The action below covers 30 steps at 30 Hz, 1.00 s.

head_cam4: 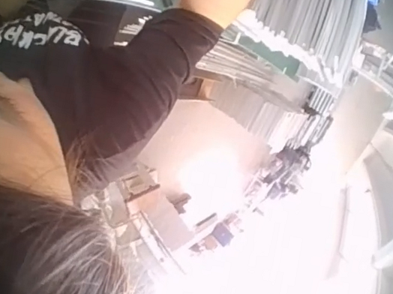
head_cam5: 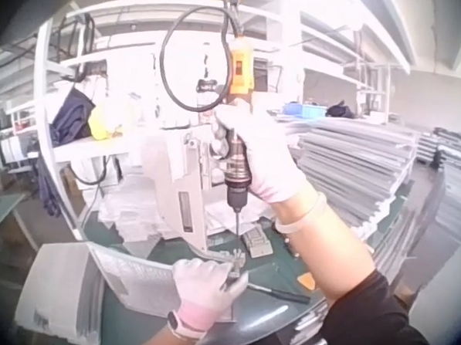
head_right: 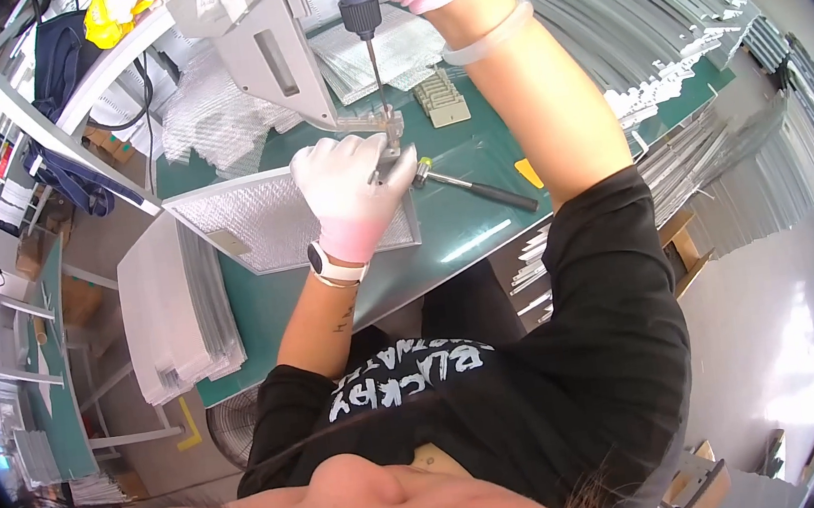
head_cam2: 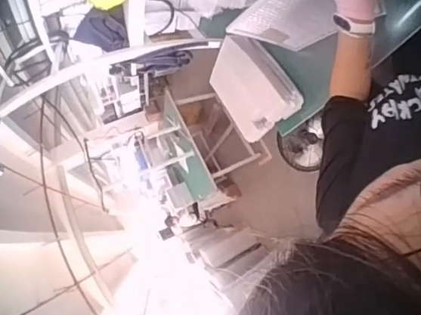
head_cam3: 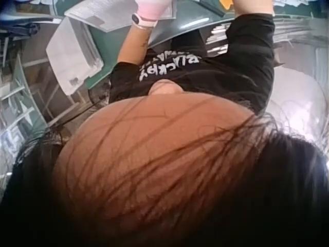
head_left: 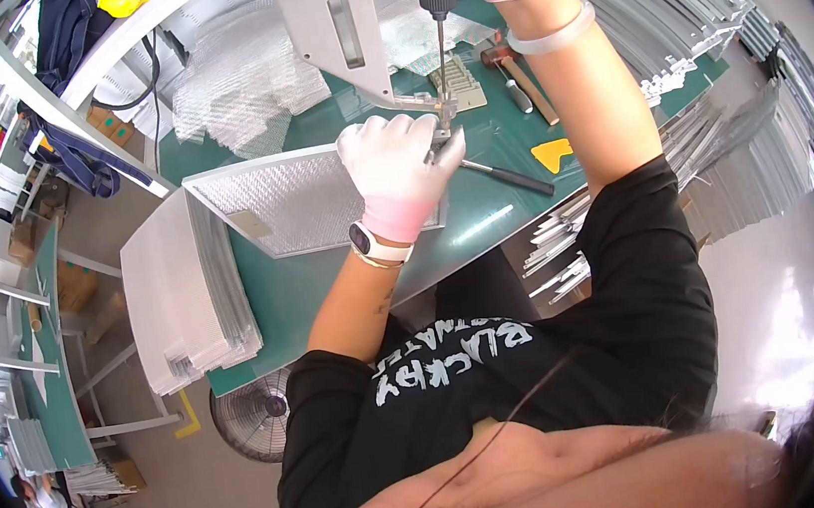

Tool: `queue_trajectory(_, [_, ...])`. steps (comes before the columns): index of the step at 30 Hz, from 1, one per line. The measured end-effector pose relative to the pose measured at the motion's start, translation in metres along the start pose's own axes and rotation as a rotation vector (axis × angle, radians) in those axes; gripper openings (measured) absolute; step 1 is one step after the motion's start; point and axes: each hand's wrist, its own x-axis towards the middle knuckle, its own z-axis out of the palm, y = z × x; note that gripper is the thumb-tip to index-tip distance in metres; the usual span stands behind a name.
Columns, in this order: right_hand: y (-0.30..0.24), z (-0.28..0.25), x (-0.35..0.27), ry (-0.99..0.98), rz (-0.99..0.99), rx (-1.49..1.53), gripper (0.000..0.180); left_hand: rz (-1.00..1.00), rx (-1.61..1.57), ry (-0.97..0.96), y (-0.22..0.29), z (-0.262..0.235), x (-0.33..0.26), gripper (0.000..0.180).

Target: Assembling mesh filter screens by fitting mesh sheets into metal frames and securing them with a mallet and power drill.

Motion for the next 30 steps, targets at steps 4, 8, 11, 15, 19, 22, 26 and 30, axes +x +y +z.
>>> queue_trajectory(4, [-0.005, 0.007, -0.005, 0.003, 0.052, 0.154, 0.012, 0.026, -0.023, 0.031, 0.002, 0.000, -0.001, 0.023])
queue_trajectory(8, [-0.002, 0.003, 0.000, -0.061, 0.046, 0.118, 0.013, 0.010, -0.065, 0.013, 0.001, -0.001, -0.001, 0.023])
queue_trajectory(11, [0.002, 0.007, -0.006, -0.014, 0.067, 0.144, 0.013, 0.020, -0.102, 0.033, -0.002, -0.002, -0.002, 0.023])
queue_trajectory(15, [0.023, 0.009, -0.033, -0.157, 0.283, 0.149, 0.016, -0.064, -0.190, -0.050, -0.004, 0.000, -0.010, 0.022])
queue_trajectory(19, [0.038, 0.009, -0.032, -0.305, 0.285, 0.403, 0.018, -0.098, -0.211, 0.001, 0.010, -0.004, -0.005, 0.017])
queue_trajectory(22, [0.036, 0.013, -0.027, -0.499, -0.015, -0.118, 0.021, -0.108, -0.288, 0.009, 0.008, -0.004, -0.006, 0.016])
queue_trajectory(26, [0.050, 0.008, -0.033, -0.413, 0.339, 0.500, 0.031, 0.027, -0.233, -0.018, 0.007, -0.005, -0.005, 0.021])
queue_trajectory(30, [0.077, 0.005, -0.032, -0.389, 0.416, 0.670, 0.031, -0.100, -0.241, -0.129, 0.001, 0.003, -0.016, 0.026])
